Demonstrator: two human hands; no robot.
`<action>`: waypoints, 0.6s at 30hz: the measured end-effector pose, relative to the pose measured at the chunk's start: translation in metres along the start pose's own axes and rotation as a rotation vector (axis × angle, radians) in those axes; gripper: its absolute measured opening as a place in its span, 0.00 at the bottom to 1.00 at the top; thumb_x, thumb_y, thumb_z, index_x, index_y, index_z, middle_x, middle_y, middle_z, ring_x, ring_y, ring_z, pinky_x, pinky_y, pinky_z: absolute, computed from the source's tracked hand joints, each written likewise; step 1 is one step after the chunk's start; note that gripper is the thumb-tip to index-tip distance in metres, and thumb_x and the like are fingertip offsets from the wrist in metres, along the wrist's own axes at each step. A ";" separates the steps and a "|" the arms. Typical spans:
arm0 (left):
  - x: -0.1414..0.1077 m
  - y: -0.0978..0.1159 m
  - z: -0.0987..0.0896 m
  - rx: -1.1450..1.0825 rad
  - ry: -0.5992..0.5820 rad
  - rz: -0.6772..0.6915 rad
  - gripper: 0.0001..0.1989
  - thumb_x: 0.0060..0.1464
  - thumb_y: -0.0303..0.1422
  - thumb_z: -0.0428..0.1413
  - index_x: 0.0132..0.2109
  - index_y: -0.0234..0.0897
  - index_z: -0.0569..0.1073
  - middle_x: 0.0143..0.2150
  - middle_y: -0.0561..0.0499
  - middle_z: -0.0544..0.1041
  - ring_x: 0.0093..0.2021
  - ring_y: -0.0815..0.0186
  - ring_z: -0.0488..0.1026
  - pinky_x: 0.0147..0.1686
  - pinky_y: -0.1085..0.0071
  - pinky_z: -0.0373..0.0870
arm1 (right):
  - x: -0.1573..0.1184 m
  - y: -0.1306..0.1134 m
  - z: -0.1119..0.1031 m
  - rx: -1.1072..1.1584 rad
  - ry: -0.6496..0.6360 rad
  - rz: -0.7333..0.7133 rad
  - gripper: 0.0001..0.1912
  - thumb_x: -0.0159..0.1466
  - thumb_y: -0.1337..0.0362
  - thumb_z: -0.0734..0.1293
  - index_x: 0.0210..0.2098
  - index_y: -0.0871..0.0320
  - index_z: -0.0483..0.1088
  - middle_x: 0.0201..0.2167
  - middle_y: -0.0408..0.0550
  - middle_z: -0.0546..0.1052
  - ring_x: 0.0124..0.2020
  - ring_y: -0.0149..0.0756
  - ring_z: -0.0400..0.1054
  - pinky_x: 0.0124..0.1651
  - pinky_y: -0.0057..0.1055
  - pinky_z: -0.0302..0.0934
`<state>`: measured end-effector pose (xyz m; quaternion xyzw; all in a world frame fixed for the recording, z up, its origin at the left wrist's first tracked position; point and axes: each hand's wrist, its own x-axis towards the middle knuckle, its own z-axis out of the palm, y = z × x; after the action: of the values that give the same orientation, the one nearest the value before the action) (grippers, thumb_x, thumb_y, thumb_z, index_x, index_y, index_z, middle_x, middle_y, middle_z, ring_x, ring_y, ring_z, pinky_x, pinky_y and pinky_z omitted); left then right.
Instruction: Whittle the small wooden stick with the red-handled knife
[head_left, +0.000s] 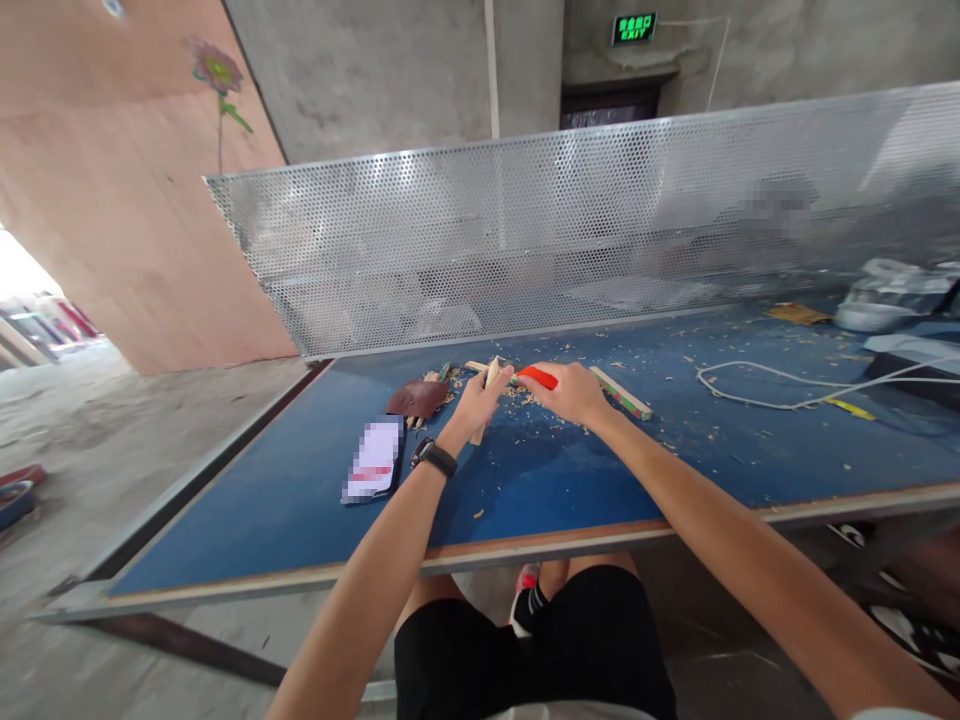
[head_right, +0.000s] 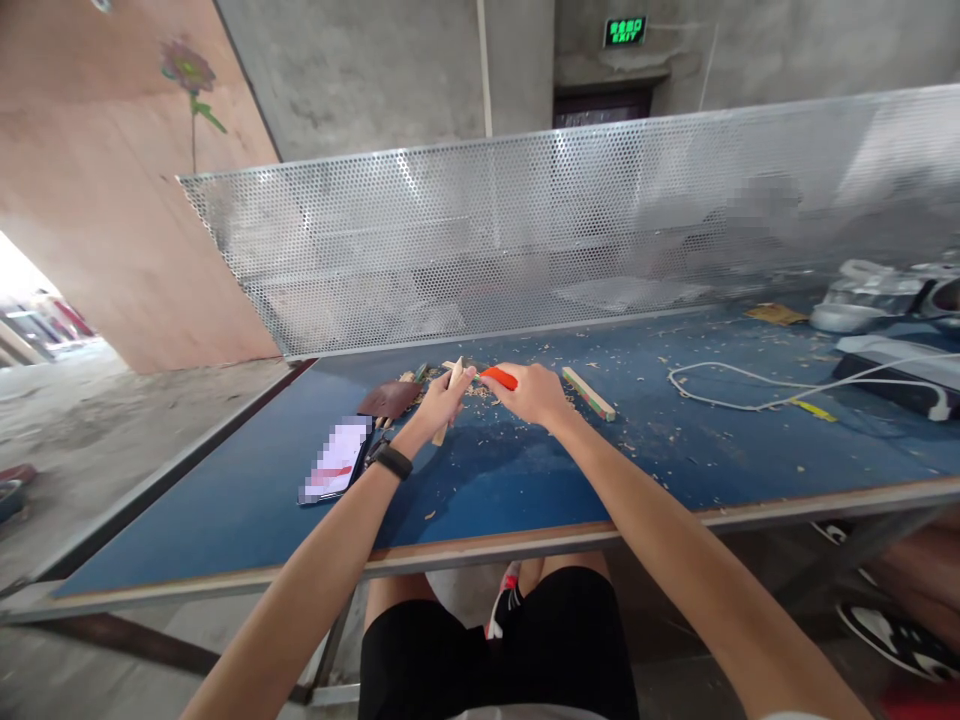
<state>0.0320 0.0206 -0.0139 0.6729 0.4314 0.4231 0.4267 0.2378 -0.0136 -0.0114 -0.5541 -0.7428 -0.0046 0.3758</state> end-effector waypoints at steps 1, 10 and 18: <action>0.000 0.000 0.000 0.014 -0.004 0.017 0.28 0.59 0.62 0.59 0.37 0.40 0.69 0.20 0.58 0.62 0.16 0.73 0.58 0.16 0.74 0.53 | 0.000 0.001 -0.001 0.016 -0.014 -0.007 0.30 0.72 0.35 0.60 0.45 0.48 0.84 0.32 0.51 0.84 0.33 0.48 0.75 0.32 0.36 0.53; 0.001 -0.003 -0.001 0.065 -0.065 0.058 0.27 0.60 0.60 0.60 0.38 0.39 0.70 0.20 0.58 0.63 0.16 0.73 0.60 0.16 0.74 0.56 | 0.002 0.014 0.000 0.200 -0.157 -0.039 0.32 0.71 0.34 0.61 0.41 0.52 0.84 0.29 0.49 0.82 0.30 0.43 0.72 0.34 0.36 0.56; 0.001 -0.003 -0.001 0.045 -0.091 0.075 0.26 0.61 0.60 0.60 0.39 0.39 0.70 0.20 0.58 0.63 0.16 0.72 0.59 0.18 0.72 0.56 | 0.004 0.017 0.001 0.201 -0.228 -0.062 0.33 0.71 0.34 0.61 0.43 0.53 0.85 0.27 0.48 0.80 0.30 0.42 0.71 0.33 0.37 0.55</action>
<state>0.0304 0.0223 -0.0165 0.7166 0.3955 0.3980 0.4144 0.2507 -0.0034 -0.0173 -0.4875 -0.7941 0.1213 0.3421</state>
